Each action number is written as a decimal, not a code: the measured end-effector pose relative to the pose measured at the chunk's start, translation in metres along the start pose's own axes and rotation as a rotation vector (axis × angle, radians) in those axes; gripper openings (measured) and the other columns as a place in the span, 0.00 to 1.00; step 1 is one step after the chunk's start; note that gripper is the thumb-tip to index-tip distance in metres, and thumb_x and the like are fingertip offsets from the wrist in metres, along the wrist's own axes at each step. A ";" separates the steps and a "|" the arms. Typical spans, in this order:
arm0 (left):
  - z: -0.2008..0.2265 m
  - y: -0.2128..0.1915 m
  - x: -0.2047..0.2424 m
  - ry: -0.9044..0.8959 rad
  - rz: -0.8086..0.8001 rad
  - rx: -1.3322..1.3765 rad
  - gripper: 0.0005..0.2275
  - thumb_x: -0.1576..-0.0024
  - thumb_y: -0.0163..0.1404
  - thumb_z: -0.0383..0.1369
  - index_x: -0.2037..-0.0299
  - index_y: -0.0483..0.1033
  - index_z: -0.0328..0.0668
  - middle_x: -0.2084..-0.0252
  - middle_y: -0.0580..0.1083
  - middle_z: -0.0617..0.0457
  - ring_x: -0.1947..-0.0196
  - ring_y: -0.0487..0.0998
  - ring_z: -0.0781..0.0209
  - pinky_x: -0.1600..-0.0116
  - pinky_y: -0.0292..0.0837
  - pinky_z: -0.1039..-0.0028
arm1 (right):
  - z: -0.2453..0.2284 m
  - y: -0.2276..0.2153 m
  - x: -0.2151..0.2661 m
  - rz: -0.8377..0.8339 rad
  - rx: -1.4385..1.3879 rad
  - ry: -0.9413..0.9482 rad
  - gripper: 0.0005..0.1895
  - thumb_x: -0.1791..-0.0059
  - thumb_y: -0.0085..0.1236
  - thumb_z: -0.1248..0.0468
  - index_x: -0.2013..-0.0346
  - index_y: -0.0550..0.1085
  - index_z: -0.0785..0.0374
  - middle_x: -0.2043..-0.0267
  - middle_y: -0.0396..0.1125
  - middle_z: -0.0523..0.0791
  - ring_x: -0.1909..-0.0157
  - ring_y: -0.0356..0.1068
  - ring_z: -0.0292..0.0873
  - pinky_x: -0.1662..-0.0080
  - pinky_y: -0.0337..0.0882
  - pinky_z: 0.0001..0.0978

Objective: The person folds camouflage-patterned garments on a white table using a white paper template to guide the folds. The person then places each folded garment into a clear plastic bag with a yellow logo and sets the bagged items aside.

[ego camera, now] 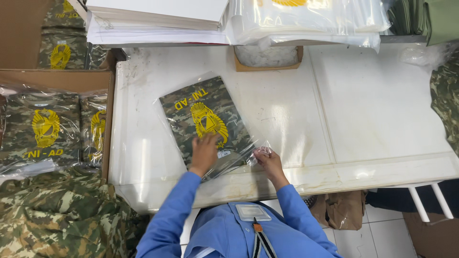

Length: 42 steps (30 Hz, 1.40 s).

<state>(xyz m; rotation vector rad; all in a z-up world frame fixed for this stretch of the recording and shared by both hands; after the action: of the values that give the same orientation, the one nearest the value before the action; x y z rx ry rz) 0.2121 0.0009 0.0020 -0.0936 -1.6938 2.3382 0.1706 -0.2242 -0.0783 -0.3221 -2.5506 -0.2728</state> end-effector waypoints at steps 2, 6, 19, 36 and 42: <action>0.047 -0.020 0.011 0.056 -0.023 0.209 0.18 0.51 0.44 0.36 0.50 0.60 0.52 0.54 0.64 0.53 0.50 0.63 0.56 0.50 0.56 0.59 | -0.023 0.022 0.019 -0.022 0.033 -0.065 0.13 0.62 0.60 0.68 0.66 0.69 0.66 0.72 0.67 0.46 0.70 0.67 0.38 0.63 0.69 0.29; 0.072 -0.003 0.008 0.110 -0.026 0.470 0.10 0.50 0.48 0.41 0.62 0.67 0.52 0.68 0.68 0.57 0.65 0.73 0.57 0.66 0.69 0.70 | -0.031 0.046 0.012 -0.073 0.102 -0.230 0.08 0.60 0.57 0.68 0.71 0.69 0.66 0.78 0.64 0.45 0.73 0.66 0.37 0.67 0.69 0.27; 0.064 -0.081 0.017 0.131 0.369 0.335 0.06 0.43 0.36 0.32 0.66 0.67 0.46 0.71 0.64 0.56 0.81 0.69 0.59 0.79 0.68 0.70 | -0.017 0.054 0.010 -0.031 0.763 -0.213 0.03 0.61 0.54 0.65 0.75 0.71 0.61 0.83 0.63 0.44 0.80 0.60 0.36 0.76 0.60 0.26; -0.050 -0.033 0.061 -0.251 0.220 -0.162 0.13 0.56 0.49 0.23 0.63 0.64 0.44 0.64 0.57 0.51 0.62 0.60 0.55 0.63 0.57 0.69 | -0.097 0.055 0.015 0.174 1.237 -0.487 0.12 0.55 0.43 0.68 0.59 0.66 0.53 0.74 0.68 0.48 0.69 0.69 0.50 0.66 0.69 0.40; -0.117 -0.080 0.049 -0.599 0.149 0.390 0.21 0.47 0.38 0.24 0.44 0.45 0.38 0.68 0.67 0.35 0.80 0.72 0.51 0.81 0.63 0.72 | -0.138 0.152 -0.008 0.025 1.092 -0.734 0.16 0.54 0.41 0.71 0.53 0.57 0.60 0.58 0.55 0.54 0.57 0.63 0.57 0.66 0.71 0.45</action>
<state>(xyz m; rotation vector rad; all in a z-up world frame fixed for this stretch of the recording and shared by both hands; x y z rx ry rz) 0.2010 0.1444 0.0449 0.6289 -1.4322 2.9643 0.2887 -0.1167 0.0510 -0.0040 -2.8915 1.4394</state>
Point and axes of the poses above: each hand's wrist, its own x-axis away from the middle knuckle, its own y-axis out of the palm, z = x × y, the point moved 10 cm from there along -x, towards the middle knuckle
